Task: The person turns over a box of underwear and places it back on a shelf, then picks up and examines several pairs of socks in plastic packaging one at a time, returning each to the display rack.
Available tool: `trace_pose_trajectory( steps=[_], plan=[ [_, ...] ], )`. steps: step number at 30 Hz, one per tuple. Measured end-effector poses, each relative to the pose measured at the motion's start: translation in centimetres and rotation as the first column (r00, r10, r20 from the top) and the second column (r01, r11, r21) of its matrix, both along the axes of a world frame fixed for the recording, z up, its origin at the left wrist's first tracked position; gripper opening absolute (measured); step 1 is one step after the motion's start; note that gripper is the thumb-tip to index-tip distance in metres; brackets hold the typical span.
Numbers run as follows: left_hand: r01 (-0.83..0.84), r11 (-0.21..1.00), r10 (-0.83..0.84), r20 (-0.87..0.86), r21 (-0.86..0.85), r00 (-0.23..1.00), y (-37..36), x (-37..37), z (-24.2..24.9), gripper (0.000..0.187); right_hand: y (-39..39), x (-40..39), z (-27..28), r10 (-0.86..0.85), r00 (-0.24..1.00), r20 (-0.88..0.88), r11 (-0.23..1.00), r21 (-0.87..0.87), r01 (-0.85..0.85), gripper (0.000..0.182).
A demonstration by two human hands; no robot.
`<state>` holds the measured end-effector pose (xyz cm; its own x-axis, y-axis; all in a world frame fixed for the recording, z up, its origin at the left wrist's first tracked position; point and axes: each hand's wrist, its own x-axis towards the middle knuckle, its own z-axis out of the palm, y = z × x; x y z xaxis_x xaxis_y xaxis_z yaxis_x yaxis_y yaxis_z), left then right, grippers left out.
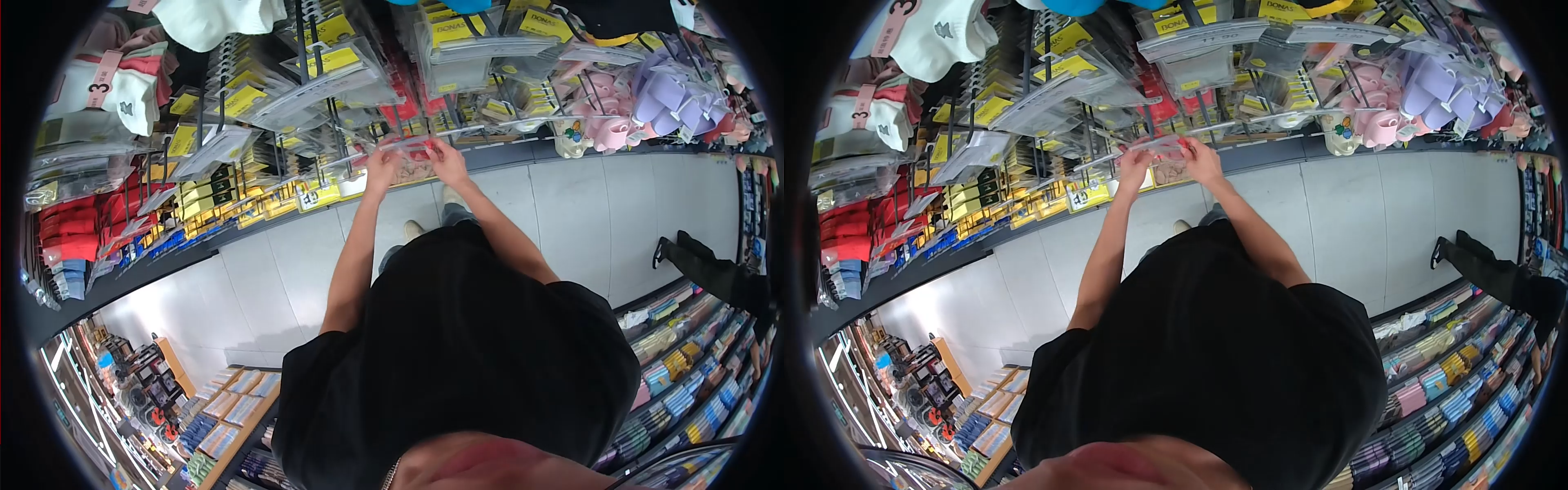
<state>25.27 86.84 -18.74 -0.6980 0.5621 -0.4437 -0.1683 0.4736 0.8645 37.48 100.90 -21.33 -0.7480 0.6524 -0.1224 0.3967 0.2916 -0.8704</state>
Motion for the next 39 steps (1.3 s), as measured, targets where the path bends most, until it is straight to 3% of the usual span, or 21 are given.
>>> trace_pose_trajectory(
  steps=[2, 8, 10, 12, 14, 17, 18, 20, 24, 25, 27, 29, 31, 36, 39],
  plan=[
    [-0.055, 0.954, 0.078, -0.067, 0.295, 0.995, 0.6, -0.3, 0.0, 0.036, -0.1, -0.2, -0.5, -0.033, 0.997, -0.076, 0.999, -0.012, 0.032, 0.025],
    [-0.065, 0.949, 0.104, -0.112, 0.31, 0.988, 1.4, -0.5, -1.1, 0.033, 0.2, -1.2, -1.1, -0.102, 0.984, -0.147, 0.992, 0.059, 0.111, 0.02],
    [-0.081, 0.935, 0.122, -0.099, 0.345, 0.987, 1.3, -0.3, -1.1, 0.034, 0.4, -1.2, 0.0, -0.066, 0.997, 0.03, 0.996, 0.064, 0.064, 0.025],
    [-0.099, 0.921, 0.14, -0.085, 0.378, 0.986, 1.1, 0.0, -0.8, 0.034, 0.4, -1.2, 0.5, -0.064, 0.998, 0.016, 0.995, 0.08, 0.063, 0.026],
    [-0.2, 0.896, 0.193, 0.059, 0.396, 0.979, 0.9, 0.4, -0.1, 0.035, 0.4, -1.3, 0.5, -0.065, 0.998, 0.003, 0.993, 0.096, 0.065, 0.026],
    [-0.202, 0.899, 0.195, 0.058, 0.389, 0.979, 0.7, 0.1, -0.3, 0.036, 0.5, -1.8, -1.0, 0.004, 0.996, 0.091, 0.982, 0.19, -0.021, 0.026],
    [-0.201, 0.899, 0.194, 0.057, 0.389, 0.979, 0.6, 0.1, -0.3, 0.036, 0.4, -2.0, -1.2, 0.015, 0.995, 0.095, 0.99, 0.139, -0.028, 0.026],
    [-0.223, 0.948, 0.214, 0.066, 0.227, 0.975, 0.7, 0.1, -0.1, 0.044, 0.5, -2.4, -1.6, 0.025, 0.995, 0.099, 0.995, 0.091, -0.034, 0.026],
    [-0.233, 0.929, 0.239, 0.015, 0.288, 0.971, 1.0, 0.1, -1.8, 0.052, 0.9, -3.7, -1.6, 0.069, 0.968, 0.242, 0.993, 0.072, -0.088, 0.034],
    [-0.196, 0.955, 0.205, -0.019, 0.225, 0.979, 1.0, 0.0, -2.0, 0.054, 0.8, -4.0, -1.3, 0.063, 0.954, 0.294, 0.995, 0.057, -0.083, 0.038],
    [-0.161, 0.974, 0.171, -0.052, 0.161, 0.984, 0.9, -0.1, -1.6, 0.057, 0.9, -4.6, -0.9, 0.038, 0.96, 0.277, 0.997, 0.058, -0.056, 0.04],
    [-0.06, 0.997, 0.058, 0.047, 0.045, 0.997, 0.4, 0.0, -0.2, 0.058, 0.8, -5.1, -0.7, 0.015, 0.966, 0.259, 0.998, 0.06, -0.032, 0.042],
    [-0.034, 0.999, 0.034, -0.007, 0.035, 0.999, -0.3, 0.4, -0.5, 0.055, 1.2, -6.4, -3.5, -0.092, 0.989, 0.117, 0.972, 0.227, 0.063, 0.04],
    [0.006, 0.992, -0.002, -0.028, 0.124, 1.0, -4.5, 2.8, -3.7, 0.049, 3.0, -8.8, -6.3, -0.067, 0.997, 0.045, 0.987, 0.148, 0.06, 0.039],
    [0.108, 0.994, -0.107, 0.074, -0.01, 0.992, -8.8, 4.6, -3.8, 0.048, 3.5, -10.1, -6.9, -0.126, 0.992, 0.015, 0.983, 0.133, 0.123, 0.041]
  ],
)
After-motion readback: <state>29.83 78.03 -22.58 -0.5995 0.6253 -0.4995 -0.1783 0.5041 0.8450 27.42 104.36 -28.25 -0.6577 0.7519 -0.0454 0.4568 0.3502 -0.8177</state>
